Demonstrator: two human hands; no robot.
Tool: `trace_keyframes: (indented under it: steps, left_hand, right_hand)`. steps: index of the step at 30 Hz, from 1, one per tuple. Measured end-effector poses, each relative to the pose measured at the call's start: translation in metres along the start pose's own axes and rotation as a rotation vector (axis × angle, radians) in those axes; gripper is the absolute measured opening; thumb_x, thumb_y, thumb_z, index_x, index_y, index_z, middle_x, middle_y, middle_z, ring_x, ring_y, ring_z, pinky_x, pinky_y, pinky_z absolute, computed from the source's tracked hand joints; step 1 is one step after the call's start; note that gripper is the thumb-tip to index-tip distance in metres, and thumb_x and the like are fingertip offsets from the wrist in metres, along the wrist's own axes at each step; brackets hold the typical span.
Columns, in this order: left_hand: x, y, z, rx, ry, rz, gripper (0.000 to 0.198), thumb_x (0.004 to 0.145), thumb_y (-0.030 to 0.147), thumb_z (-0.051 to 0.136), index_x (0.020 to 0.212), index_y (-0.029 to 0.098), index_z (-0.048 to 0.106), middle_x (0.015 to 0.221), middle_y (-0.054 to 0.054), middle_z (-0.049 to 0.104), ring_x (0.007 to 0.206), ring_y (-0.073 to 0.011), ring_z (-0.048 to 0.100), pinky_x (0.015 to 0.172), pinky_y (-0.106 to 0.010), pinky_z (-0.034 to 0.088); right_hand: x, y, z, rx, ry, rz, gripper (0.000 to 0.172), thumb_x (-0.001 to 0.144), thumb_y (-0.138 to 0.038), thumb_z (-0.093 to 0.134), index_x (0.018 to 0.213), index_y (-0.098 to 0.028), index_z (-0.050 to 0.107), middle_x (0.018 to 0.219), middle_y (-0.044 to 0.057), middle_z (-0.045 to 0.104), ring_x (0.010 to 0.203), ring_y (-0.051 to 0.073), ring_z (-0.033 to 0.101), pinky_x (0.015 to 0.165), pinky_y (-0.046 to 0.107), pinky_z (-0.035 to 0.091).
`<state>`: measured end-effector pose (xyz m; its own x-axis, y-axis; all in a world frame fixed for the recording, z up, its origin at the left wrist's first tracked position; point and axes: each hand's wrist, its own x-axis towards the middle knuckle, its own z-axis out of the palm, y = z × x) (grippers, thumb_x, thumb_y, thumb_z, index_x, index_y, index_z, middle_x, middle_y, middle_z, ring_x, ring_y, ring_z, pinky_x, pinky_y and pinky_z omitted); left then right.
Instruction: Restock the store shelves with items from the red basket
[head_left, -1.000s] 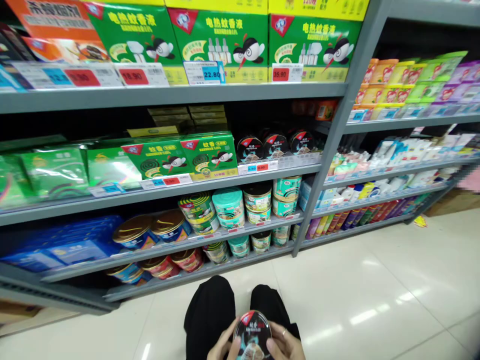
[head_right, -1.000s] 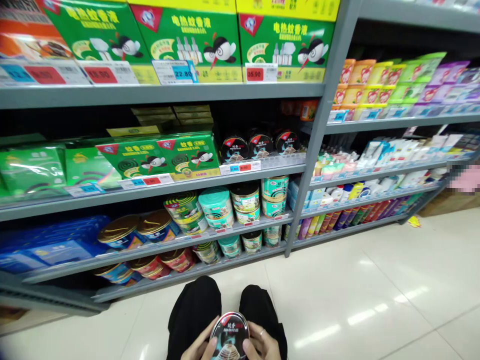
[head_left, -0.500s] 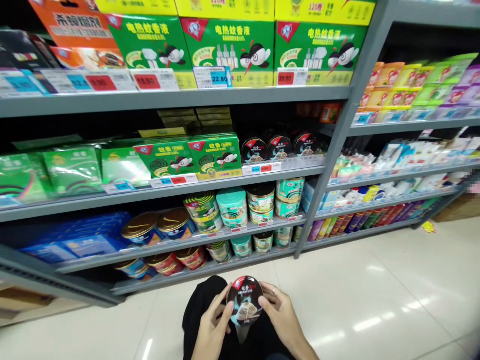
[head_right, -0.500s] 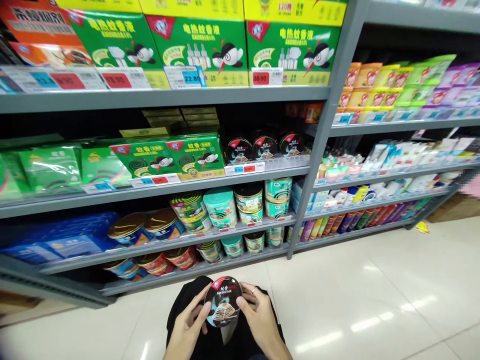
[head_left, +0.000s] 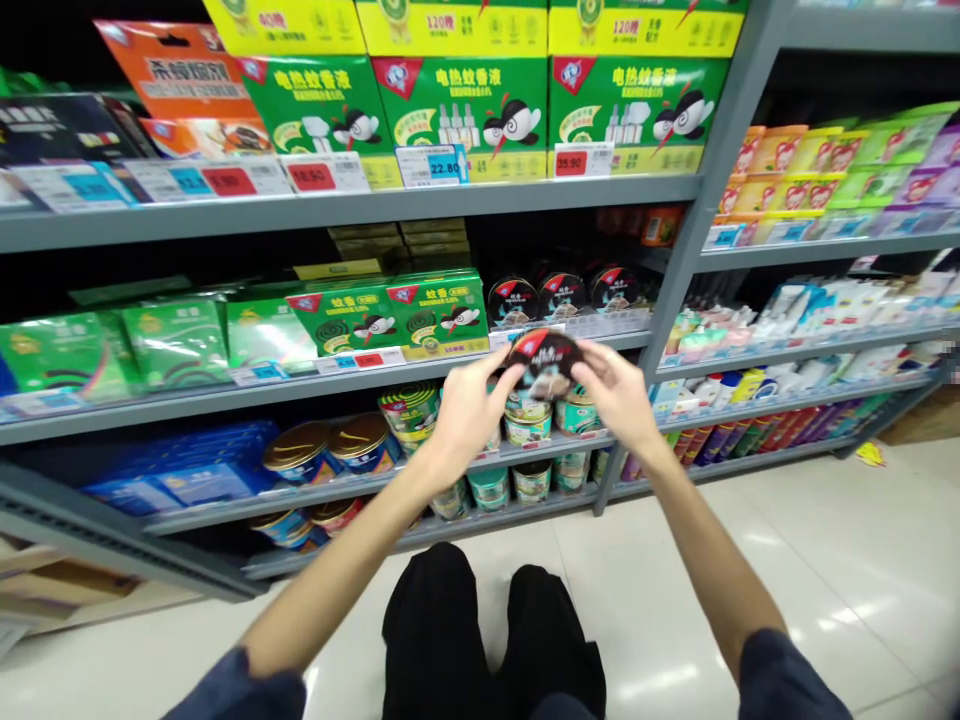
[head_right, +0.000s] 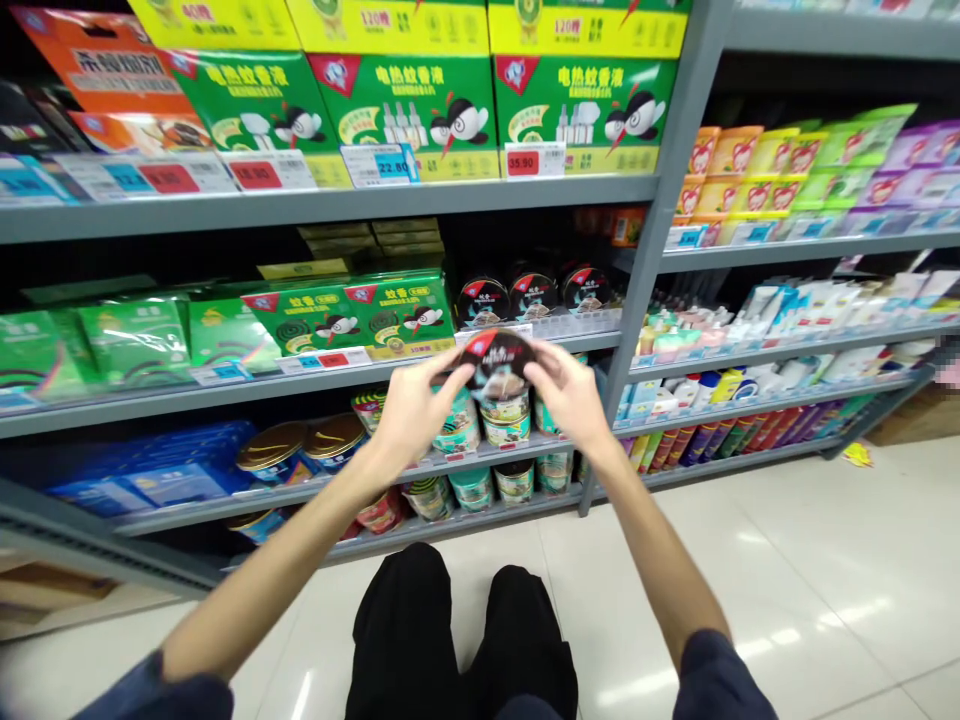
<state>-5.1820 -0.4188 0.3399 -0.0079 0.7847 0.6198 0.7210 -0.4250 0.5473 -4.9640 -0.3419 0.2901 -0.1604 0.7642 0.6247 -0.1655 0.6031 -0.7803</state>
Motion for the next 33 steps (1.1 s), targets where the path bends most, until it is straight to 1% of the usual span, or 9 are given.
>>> trace_keyframes:
  steps: [3, 5, 7, 9, 14, 19, 23, 27, 33]
  left_hand:
    - [0.081, 0.019, -0.008, 0.185, 0.013, 0.149, 0.038, 0.106, 0.028, 0.063, 0.139, 0.015, 0.076, 0.135, -0.015, 0.079, 0.124, -0.0278, 0.075, 0.114, -0.043, 0.056]
    - [0.122, 0.025, -0.011, 0.315, -0.029, 0.156, 0.036, 0.103, 0.024, 0.066, 0.135, 0.011, 0.077, 0.125, -0.017, 0.081, 0.116, -0.0264, 0.075, 0.111, -0.042, 0.055]
    - [0.150, 0.024, -0.013, 0.429, -0.071, 0.139, 0.036, 0.100, 0.021, 0.068, 0.133, 0.008, 0.077, 0.118, -0.017, 0.081, 0.114, -0.0261, 0.074, 0.110, -0.042, 0.054]
    - [0.165, 0.020, -0.015, 0.522, -0.097, 0.140, 0.037, 0.098, 0.018, 0.067, 0.133, 0.009, 0.076, 0.117, -0.016, 0.080, 0.116, -0.0272, 0.071, 0.110, -0.043, 0.053]
    - [0.167, 0.009, -0.012, 0.747, -0.163, 0.151, 0.032, 0.102, 0.018, 0.059, 0.129, 0.013, 0.077, 0.121, -0.019, 0.078, 0.116, -0.0331, 0.073, 0.104, -0.044, 0.055]
    - [0.160, 0.016, -0.008, 0.870, -0.231, 0.157, 0.029, 0.104, 0.013, 0.056, 0.128, 0.008, 0.073, 0.123, -0.025, 0.076, 0.123, -0.0400, 0.073, 0.101, -0.046, 0.054]
    - [0.157, 0.024, -0.007, 0.980, -0.346, 0.180, 0.034, 0.101, 0.005, 0.054, 0.132, 0.004, 0.069, 0.122, -0.025, 0.076, 0.125, -0.0379, 0.073, 0.098, -0.040, 0.052]
    - [0.156, 0.020, -0.004, 1.070, -0.428, 0.233, 0.032, 0.099, 0.002, 0.054, 0.122, 0.005, 0.075, 0.119, -0.022, 0.078, 0.124, -0.0322, 0.073, 0.104, -0.037, 0.047]
    - [0.161, 0.000, 0.004, 1.036, -0.359, 0.268, 0.026, 0.099, 0.021, 0.067, 0.119, 0.009, 0.079, 0.114, -0.019, 0.079, 0.124, -0.0315, 0.070, 0.110, -0.038, 0.042]
  right_hand:
    - [0.075, -0.015, -0.013, -0.123, -0.002, -0.127, 0.064, 0.092, -0.061, 0.081, 0.138, -0.018, 0.069, 0.142, 0.013, 0.076, 0.134, 0.027, 0.072, 0.121, 0.044, 0.057]
    - [0.108, -0.015, -0.016, -0.222, 0.009, -0.181, 0.060, 0.095, -0.058, 0.078, 0.139, -0.018, 0.068, 0.141, 0.012, 0.076, 0.134, 0.026, 0.073, 0.121, 0.044, 0.057]
    - [0.129, -0.009, -0.015, -0.290, 0.017, -0.222, 0.053, 0.098, -0.051, 0.076, 0.138, -0.018, 0.068, 0.140, 0.012, 0.077, 0.132, 0.026, 0.074, 0.120, 0.043, 0.058]
    - [0.140, 0.002, -0.010, -0.313, 0.010, -0.238, 0.047, 0.098, -0.044, 0.075, 0.137, -0.017, 0.070, 0.138, 0.012, 0.078, 0.129, 0.026, 0.075, 0.118, 0.044, 0.060]
    - [0.149, 0.033, 0.000, -0.304, 0.029, -0.227, 0.047, 0.095, -0.041, 0.078, 0.134, -0.015, 0.074, 0.130, 0.012, 0.081, 0.124, 0.029, 0.078, 0.115, 0.047, 0.063]
    - [0.150, 0.057, -0.001, -0.324, -0.014, -0.207, 0.049, 0.092, -0.041, 0.082, 0.130, -0.011, 0.076, 0.123, 0.016, 0.083, 0.117, 0.033, 0.081, 0.111, 0.052, 0.066]
    - [0.147, 0.065, 0.003, -0.344, -0.057, -0.165, 0.045, 0.093, -0.040, 0.084, 0.129, -0.014, 0.078, 0.125, 0.014, 0.083, 0.117, 0.033, 0.081, 0.112, 0.053, 0.065]
    - [0.147, 0.068, 0.009, -0.365, -0.136, -0.095, 0.037, 0.092, -0.026, 0.083, 0.127, -0.014, 0.079, 0.120, 0.013, 0.084, 0.115, 0.032, 0.082, 0.112, 0.054, 0.065]
    - [0.154, 0.070, 0.012, -0.359, -0.169, -0.075, 0.033, 0.089, -0.022, 0.085, 0.121, -0.016, 0.081, 0.114, 0.012, 0.085, 0.108, 0.033, 0.083, 0.108, 0.058, 0.067]
